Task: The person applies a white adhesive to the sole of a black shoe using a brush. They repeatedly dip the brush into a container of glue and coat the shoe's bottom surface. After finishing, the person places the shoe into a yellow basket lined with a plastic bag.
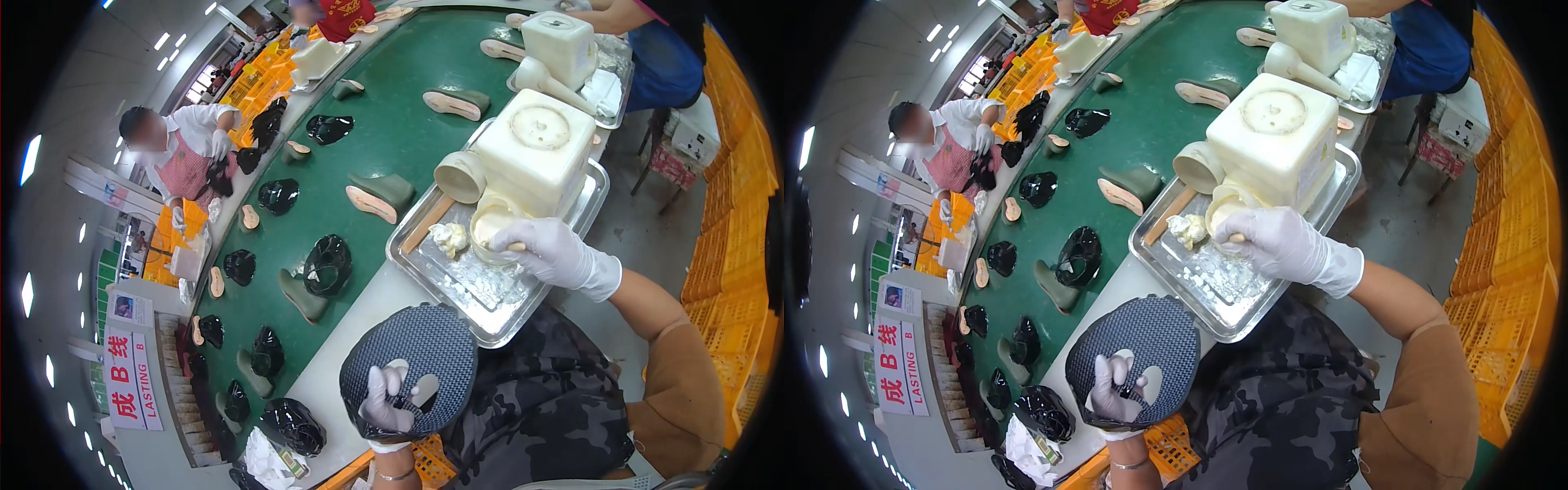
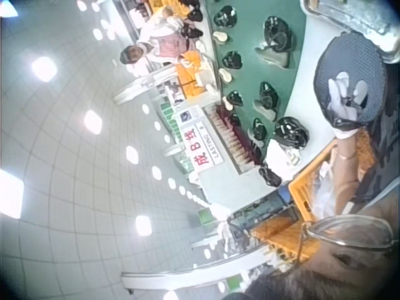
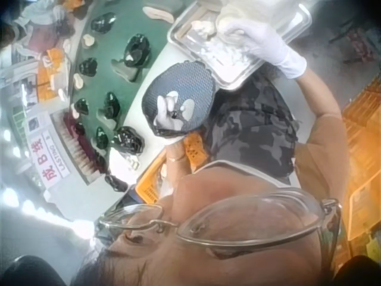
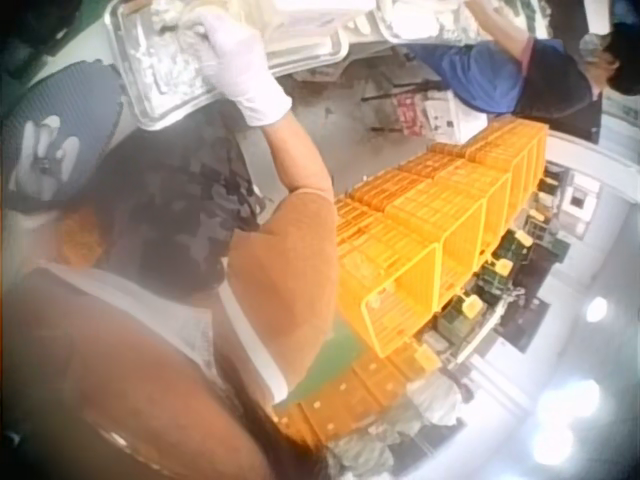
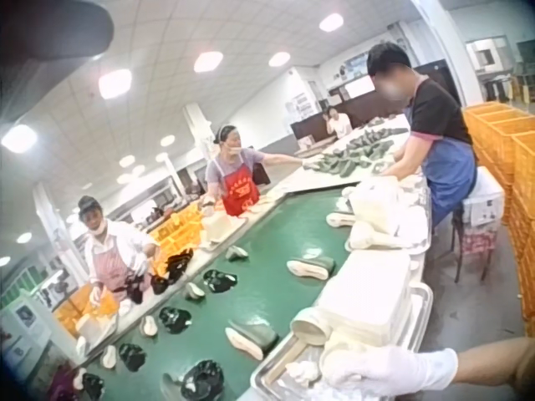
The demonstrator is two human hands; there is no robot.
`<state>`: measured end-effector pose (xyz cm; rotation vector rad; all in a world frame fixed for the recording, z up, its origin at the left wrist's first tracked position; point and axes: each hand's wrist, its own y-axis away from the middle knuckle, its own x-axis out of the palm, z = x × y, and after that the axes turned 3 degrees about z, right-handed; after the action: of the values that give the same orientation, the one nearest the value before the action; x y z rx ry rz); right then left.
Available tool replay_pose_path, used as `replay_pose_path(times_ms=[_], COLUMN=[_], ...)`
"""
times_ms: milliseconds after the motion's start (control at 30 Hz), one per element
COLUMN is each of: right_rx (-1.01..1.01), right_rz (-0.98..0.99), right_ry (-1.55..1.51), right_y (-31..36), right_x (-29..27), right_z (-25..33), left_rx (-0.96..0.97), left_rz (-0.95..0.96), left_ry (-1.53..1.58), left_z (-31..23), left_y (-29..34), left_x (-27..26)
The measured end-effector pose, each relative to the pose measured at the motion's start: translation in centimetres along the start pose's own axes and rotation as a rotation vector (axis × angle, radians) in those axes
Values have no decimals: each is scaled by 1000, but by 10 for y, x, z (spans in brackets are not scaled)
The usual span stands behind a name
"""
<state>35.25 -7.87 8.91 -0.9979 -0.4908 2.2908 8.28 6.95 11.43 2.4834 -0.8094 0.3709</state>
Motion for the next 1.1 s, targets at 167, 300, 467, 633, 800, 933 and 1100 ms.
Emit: replay_pose_path(times_ms=[167,300,467,633,800,933,1100], right_rx=[96,104,96,52,13,13,20], right_rz=[-117,-163,-163,-189,-154,-156,-91], right_ry=[-226,-251,-220,-195,-113,-117,-86], right_y=[5,6,5,3,3,4,0], right_x=[-3,-7,-9,-10,-8,-5,-7], right_z=[-8,-12,-10,-12,-12,-16,-14], left_rx=[-148,-232,-324,-279,-258,-238,-281], left_rz=[220,267,-43,39,296,535,621], left_ry=[243,282,6,-129,-113,131,315], left_z=[22,45,54,53,52,61,61], left_y=[-13,-20,-8,-3,1,-10,-16], left_x=[10,13,20,24,13,-3,-7])
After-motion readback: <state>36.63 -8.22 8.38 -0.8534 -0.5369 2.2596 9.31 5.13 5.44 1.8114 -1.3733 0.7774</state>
